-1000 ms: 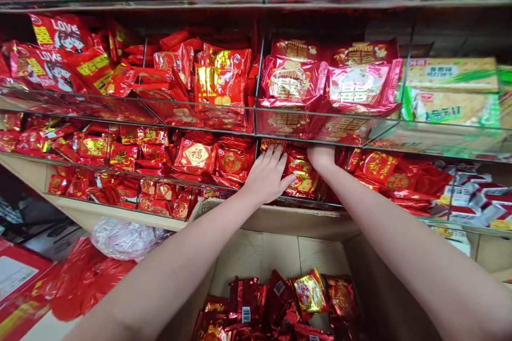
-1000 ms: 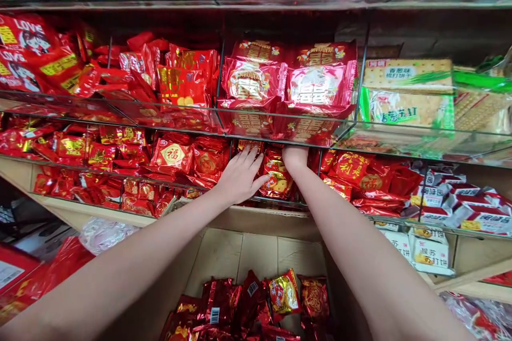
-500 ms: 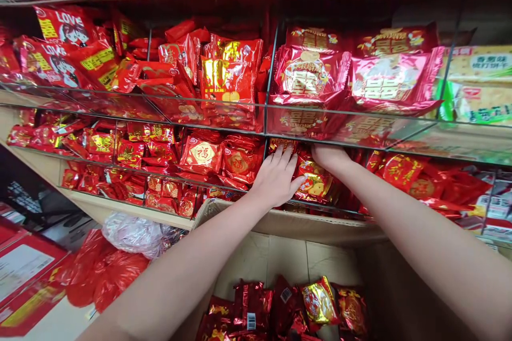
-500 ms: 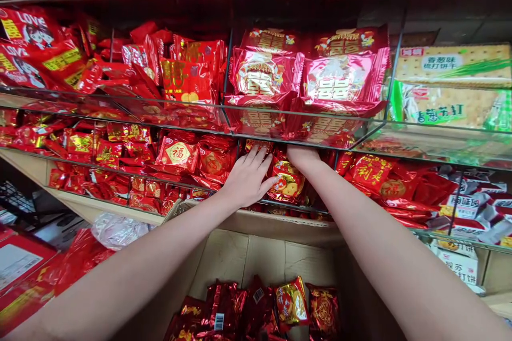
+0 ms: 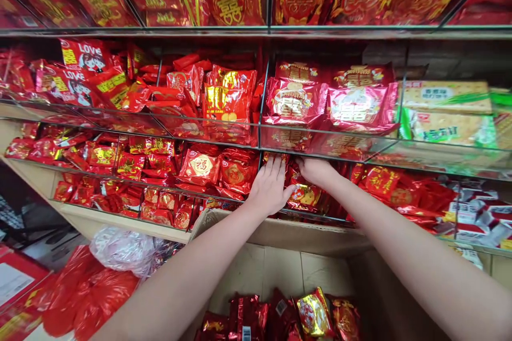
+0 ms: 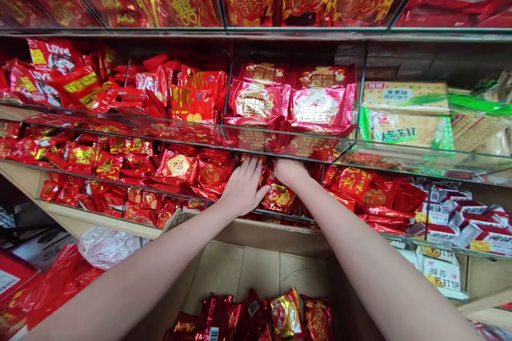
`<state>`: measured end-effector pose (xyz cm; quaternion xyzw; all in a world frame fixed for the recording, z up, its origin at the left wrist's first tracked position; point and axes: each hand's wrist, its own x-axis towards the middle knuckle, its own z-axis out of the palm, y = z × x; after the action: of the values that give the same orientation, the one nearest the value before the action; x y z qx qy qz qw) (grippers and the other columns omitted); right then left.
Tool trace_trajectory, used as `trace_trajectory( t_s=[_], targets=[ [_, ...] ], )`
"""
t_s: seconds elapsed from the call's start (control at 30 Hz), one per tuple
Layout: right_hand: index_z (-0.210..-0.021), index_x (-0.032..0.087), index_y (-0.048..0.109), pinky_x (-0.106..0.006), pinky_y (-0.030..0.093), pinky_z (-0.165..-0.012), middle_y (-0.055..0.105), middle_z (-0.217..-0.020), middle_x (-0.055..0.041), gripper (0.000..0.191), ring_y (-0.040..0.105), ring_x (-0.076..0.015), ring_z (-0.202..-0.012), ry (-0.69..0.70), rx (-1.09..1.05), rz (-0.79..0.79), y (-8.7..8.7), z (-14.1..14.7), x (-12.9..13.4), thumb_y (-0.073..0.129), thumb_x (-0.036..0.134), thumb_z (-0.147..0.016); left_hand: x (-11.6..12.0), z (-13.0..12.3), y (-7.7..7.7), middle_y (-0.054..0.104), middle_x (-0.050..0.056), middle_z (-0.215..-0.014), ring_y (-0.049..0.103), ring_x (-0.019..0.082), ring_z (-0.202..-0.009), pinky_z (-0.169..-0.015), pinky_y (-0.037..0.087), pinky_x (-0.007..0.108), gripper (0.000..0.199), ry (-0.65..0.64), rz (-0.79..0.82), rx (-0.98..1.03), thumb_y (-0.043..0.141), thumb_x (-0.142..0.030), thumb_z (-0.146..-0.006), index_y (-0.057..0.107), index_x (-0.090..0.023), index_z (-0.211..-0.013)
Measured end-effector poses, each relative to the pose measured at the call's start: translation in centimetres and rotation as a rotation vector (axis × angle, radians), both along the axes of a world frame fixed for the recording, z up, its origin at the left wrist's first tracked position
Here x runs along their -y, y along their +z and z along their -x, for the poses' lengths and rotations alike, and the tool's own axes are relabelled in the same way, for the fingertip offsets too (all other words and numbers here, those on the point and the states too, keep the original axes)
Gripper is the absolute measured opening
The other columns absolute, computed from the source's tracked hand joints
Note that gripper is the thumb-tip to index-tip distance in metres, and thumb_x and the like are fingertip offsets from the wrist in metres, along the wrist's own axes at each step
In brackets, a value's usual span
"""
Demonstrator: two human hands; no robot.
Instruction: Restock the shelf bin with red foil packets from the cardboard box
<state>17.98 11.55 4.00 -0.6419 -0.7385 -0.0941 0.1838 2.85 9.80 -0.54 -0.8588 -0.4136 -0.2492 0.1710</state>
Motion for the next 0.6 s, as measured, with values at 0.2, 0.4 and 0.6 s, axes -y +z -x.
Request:
trace_trajectory(
  t_s=[0.2,0.4,0.6],
  targets=[
    [-0.098,0.01,0.06,-0.034,0.039,-0.087,0.055,-0.105,-0.0145,0.028,0.048,-0.0233,-0.099,0.169,0.106,-0.17,-1.1,-0.6,6.3,0.039,0.016,-0.08,0.2,0.0,-0.2,0.024,0.019,-0.137,0.014,0.026,-0.129,-0.105,0.017,0.039,0.062,-0.01,-0.045,-0.005,0.03,-0.046,-0.084,0.03,-0.001,-0.127],
    [-0.091,0.013,0.061,-0.039,0.04,-0.086,0.056,-0.1,-0.0125,0.025,0.044,-0.0234,-0.099,0.341,0.141,-0.214,-3.6,-0.9,13.2,0.038,0.016,-0.082,0.4,0.6,1.1,0.033,0.016,-0.134,0.022,0.022,-0.127,-0.104,0.023,0.038,0.045,-0.187,-0.026,0.126,0.033,-0.03,-0.085,0.039,-0.006,-0.122],
    [-0.092,0.015,0.06,-0.036,0.041,-0.078,0.059,-0.089,-0.0106,0.023,0.05,-0.0207,-0.085,0.465,0.051,-0.046,-6.1,-1.4,18.1,0.04,0.018,-0.082,5.8,4.4,0.9,0.053,0.008,-0.115,0.045,0.017,-0.11,-0.094,0.036,0.036,0.036,-0.553,0.22,0.104,0.033,-0.017,-0.081,0.05,-0.019,-0.112]
  ],
)
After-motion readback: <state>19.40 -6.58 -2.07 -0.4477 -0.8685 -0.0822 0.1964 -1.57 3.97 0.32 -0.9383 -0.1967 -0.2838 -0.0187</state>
